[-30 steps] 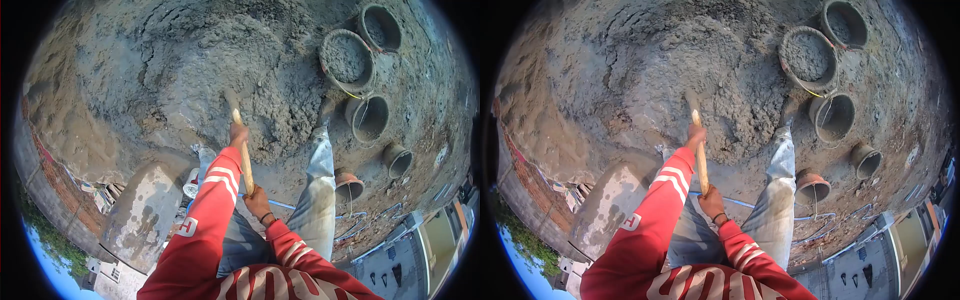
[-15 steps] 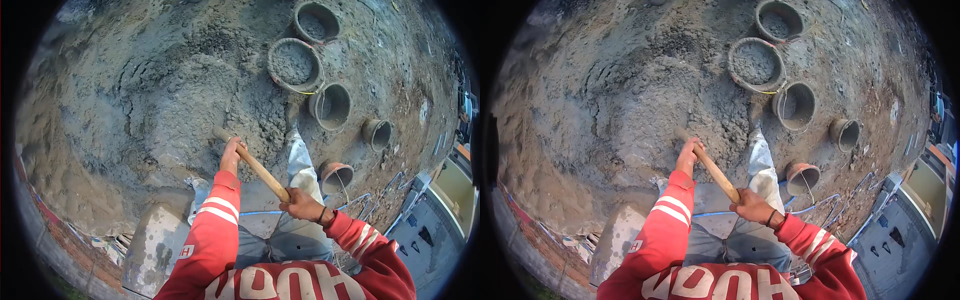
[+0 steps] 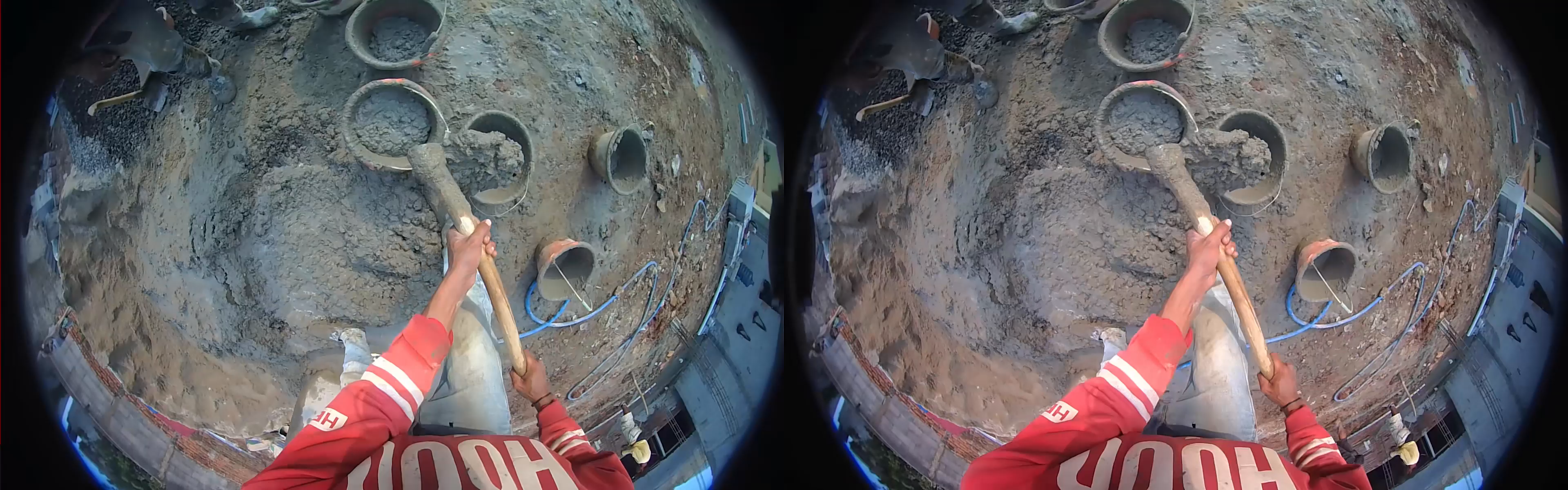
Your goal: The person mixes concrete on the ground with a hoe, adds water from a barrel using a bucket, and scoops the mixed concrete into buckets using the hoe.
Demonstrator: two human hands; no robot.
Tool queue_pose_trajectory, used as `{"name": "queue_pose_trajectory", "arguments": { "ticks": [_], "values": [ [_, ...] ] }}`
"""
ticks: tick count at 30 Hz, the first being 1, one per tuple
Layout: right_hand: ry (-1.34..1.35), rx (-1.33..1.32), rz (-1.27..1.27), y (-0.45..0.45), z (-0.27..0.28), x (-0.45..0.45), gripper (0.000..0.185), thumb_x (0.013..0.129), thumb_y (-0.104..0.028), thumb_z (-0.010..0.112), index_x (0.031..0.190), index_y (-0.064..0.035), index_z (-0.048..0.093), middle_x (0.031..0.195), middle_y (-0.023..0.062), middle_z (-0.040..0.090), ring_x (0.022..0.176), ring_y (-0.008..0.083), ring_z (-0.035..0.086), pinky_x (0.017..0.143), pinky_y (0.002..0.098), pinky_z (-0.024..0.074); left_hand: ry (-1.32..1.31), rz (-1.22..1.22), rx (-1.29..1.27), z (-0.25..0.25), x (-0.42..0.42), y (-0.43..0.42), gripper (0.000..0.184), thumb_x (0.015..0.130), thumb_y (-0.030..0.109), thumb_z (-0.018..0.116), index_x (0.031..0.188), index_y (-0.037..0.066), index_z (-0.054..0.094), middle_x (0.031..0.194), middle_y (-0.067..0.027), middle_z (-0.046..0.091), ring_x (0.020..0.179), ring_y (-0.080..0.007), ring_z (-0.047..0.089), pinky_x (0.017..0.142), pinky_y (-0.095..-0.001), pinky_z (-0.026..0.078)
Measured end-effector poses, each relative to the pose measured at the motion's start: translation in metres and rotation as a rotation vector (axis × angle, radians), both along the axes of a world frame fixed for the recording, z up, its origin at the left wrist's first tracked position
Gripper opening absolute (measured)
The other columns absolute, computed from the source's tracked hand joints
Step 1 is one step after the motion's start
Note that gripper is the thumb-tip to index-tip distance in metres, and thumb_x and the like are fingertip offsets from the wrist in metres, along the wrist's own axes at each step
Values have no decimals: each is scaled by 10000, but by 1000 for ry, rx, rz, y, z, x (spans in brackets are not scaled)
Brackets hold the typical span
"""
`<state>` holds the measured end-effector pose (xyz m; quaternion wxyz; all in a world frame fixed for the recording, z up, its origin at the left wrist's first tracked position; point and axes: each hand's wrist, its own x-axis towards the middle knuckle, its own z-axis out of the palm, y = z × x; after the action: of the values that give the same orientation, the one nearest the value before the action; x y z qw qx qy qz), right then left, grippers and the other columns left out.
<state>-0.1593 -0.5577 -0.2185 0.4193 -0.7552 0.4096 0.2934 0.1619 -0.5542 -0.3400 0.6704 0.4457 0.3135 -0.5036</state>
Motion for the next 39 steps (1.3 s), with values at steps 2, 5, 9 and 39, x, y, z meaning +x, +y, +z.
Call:
{"name": "queue_pose_trajectory", "arguments": {
  "ticks": [2, 5, 9, 39],
  "values": [
    [-28, -183, -35, -15, -92, -28, 304, 722, -68, 643, 1014, -27, 566, 759, 266, 600, 782, 480, 606, 645, 498, 492, 53, -38, -30, -89, -24, -32, 197, 877, 112, 692, 897, 74, 500, 646, -7, 489, 517, -132, 501, 505, -312, 471],
    [-39, -266, 37, -51, -128, -23, 285, 721, -50, 639, 997, -35, 568, 764, 255, 608, 764, 471, 607, 632, 497, 488, 83, 11, -35, -120, -12, -50, 188, 878, 96, 684, 912, 77, 499, 639, -4, 487, 519, -131, 500, 520, -317, 471],
    [-72, -314, 257, -63, -89, -16, 240, 678, -47, 669, 894, -51, 565, 724, 197, 614, 697, 427, 618, 606, 490, 489, 145, 245, -140, -49, -4, 9, 154, 891, 73, 654, 912, 75, 502, 634, 3, 468, 513, -126, 483, 525, -314, 464],
    [391, 282, 270, 198, -66, 240, 379, 768, -248, 688, 936, 85, 619, 898, 325, 649, 931, 471, 640, 812, 491, 506, 262, -239, 522, -261, -70, 316, 89, 801, 39, 552, 841, -35, 580, 626, -135, 595, 512, -267, 614, 477, -397, 513]
  ]
}}
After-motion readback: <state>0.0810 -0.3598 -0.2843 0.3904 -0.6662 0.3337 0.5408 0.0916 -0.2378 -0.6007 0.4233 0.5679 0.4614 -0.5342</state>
